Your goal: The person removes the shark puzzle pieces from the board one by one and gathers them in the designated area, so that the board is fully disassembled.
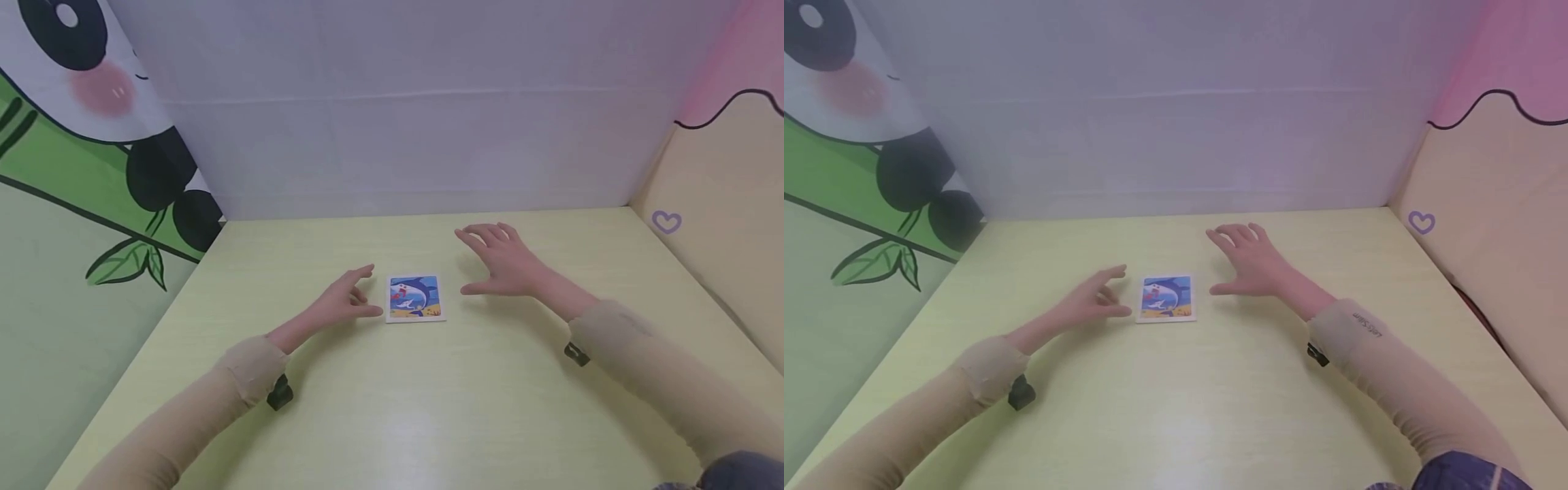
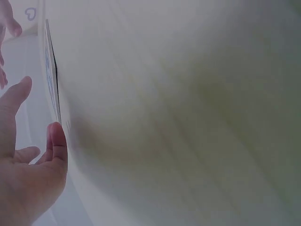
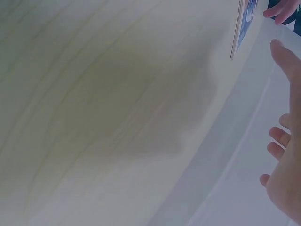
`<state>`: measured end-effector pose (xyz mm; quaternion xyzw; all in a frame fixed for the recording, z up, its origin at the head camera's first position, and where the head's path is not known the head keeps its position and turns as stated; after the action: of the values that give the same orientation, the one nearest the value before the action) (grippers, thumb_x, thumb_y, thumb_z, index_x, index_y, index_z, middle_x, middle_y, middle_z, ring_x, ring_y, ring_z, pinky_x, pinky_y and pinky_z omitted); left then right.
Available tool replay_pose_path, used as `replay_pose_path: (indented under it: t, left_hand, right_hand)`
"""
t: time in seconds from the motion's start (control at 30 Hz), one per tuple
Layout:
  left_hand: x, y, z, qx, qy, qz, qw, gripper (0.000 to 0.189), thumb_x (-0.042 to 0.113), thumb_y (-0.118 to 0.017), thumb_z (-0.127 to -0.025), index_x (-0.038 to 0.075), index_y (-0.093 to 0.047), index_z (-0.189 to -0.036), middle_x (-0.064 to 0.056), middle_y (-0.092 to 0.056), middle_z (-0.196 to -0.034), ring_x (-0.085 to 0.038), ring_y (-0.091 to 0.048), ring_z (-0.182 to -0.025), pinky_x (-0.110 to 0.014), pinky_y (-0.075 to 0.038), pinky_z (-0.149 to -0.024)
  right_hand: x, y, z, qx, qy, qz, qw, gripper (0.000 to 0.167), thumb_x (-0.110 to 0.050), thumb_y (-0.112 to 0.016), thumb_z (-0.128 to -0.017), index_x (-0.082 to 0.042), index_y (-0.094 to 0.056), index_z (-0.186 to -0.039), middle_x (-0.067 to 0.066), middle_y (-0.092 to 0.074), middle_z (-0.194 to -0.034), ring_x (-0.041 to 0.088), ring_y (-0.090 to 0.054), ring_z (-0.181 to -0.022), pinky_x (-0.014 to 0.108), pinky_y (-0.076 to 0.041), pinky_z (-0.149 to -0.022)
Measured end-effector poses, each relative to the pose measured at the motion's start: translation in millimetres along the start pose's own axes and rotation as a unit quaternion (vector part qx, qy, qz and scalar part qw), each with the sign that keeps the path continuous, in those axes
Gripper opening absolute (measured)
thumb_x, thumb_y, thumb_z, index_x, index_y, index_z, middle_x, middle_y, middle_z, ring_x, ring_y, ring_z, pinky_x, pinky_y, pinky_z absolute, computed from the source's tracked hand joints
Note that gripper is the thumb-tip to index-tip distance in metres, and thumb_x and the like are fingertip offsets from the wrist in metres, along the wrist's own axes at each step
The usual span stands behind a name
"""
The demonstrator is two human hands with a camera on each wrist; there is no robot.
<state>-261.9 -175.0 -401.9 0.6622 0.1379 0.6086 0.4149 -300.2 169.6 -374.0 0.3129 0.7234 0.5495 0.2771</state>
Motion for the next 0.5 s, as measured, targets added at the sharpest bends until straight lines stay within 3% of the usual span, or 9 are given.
replay_pose_path:
  t: [0.2,0.5]
  left_hand:
    - [2.1,-8.6,-6.1,-0.017,0.018,0.019,0.9995,0.091,0.025,-0.08,-0.083,0.008,-0.027,-0.156,-0.014,-0.042,-0.154,-0.025,-0.066,-0.107,-0.034,-0.058,-0.087]
    - [0.5,-16.5,-16.8,-0.032,0.025,0.037,0.9985,0.099,0.022,-0.085,-0.077,0.009,-0.027,-0.156,-0.018,-0.053,-0.138,-0.021,-0.068,-0.1,-0.028,-0.058,-0.082]
  right_hand:
    - [-6.5,-10.1,-10.9,-0.022,0.014,-0.031,0.9992,0.097,-0.061,-0.072,-0.079,-0.013,-0.034,-0.153,0.015,-0.04,-0.153,0.038,-0.035,-0.14,0.062,-0.02,-0.116]
    - [-18.9,-20.3,-23.8,-0.068,0.021,-0.093,0.9931,0.085,-0.054,-0.073,-0.082,-0.012,-0.041,-0.149,0.013,-0.044,-0.15,0.034,-0.036,-0.141,0.058,-0.022,-0.118]
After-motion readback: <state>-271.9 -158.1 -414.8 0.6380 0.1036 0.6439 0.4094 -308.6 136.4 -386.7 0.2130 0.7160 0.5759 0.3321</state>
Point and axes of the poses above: each hand's wrist, its own z-axis away from the middle knuckle, its own y-axis out of the back of the hand, x = y × z, the point moved 1 cm from there along -z, towards the middle knuckle
